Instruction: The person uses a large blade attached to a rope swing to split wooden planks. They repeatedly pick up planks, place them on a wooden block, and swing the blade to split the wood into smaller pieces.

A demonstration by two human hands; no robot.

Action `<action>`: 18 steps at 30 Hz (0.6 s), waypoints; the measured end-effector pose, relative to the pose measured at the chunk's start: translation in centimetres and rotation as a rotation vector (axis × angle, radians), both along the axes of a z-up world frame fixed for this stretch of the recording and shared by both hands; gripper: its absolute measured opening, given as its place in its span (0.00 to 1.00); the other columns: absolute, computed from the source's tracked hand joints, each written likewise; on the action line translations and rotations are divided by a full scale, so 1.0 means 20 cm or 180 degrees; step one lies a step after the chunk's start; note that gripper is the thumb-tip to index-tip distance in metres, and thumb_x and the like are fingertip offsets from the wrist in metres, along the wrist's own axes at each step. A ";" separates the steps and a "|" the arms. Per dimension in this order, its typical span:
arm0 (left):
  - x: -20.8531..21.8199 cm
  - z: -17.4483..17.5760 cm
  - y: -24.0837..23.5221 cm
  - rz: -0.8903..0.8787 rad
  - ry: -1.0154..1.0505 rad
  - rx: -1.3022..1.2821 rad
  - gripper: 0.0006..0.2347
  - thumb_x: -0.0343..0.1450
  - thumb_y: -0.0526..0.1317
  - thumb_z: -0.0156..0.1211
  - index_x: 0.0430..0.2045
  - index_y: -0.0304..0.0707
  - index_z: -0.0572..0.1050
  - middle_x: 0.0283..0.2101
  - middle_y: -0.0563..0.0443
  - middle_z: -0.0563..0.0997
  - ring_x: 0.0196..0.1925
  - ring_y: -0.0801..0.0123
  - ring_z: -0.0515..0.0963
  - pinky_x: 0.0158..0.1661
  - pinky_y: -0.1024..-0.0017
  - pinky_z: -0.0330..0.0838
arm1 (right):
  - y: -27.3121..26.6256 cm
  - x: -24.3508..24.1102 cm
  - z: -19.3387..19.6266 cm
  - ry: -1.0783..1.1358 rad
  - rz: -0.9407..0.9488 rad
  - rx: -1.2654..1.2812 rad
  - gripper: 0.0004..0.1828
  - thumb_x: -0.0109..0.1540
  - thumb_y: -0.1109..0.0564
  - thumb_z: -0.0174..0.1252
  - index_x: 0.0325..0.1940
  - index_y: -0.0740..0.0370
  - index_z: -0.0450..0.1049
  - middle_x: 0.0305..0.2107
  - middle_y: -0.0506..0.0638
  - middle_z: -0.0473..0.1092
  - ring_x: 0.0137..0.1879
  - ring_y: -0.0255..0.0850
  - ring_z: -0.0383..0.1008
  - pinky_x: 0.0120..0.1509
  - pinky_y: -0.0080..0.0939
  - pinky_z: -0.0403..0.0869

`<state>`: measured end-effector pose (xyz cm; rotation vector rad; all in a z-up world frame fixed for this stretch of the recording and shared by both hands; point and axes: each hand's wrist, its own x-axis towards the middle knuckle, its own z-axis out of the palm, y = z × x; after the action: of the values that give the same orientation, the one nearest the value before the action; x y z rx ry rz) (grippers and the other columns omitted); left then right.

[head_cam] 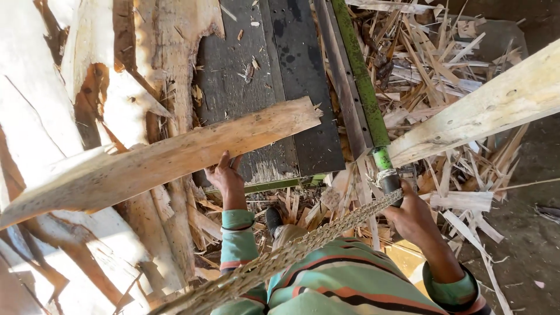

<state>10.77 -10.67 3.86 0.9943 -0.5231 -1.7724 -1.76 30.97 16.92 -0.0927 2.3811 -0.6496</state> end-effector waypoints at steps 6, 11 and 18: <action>-0.01 0.07 0.05 -0.0204 0.0053 -0.0435 0.31 0.66 0.23 0.61 0.67 0.34 0.59 0.52 0.34 0.76 0.45 0.50 0.84 0.37 0.60 0.86 | 0.04 0.00 -0.06 0.0096 0.0067 -0.0416 0.43 0.55 0.53 0.65 0.72 0.61 0.58 0.28 0.57 0.74 0.26 0.46 0.74 0.31 0.49 0.76; -0.11 0.18 0.05 -0.0480 0.0048 -0.0952 0.27 0.67 0.25 0.64 0.63 0.29 0.64 0.51 0.35 0.77 0.46 0.51 0.84 0.36 0.59 0.86 | 0.03 0.00 0.00 0.0104 0.0012 -0.0649 0.45 0.55 0.52 0.66 0.73 0.58 0.56 0.29 0.55 0.74 0.27 0.45 0.75 0.32 0.48 0.76; -0.29 0.45 0.02 -0.0428 0.0055 -0.1209 0.25 0.67 0.27 0.66 0.60 0.28 0.66 0.50 0.34 0.77 0.45 0.46 0.84 0.36 0.60 0.85 | 0.02 0.01 0.03 0.0086 0.0128 -0.0627 0.44 0.56 0.49 0.66 0.74 0.57 0.57 0.30 0.56 0.72 0.28 0.47 0.74 0.32 0.50 0.73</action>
<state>4.90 -10.37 12.87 0.6904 -0.8950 -1.7116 -1.55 31.32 17.58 -0.2351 2.3289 -0.8671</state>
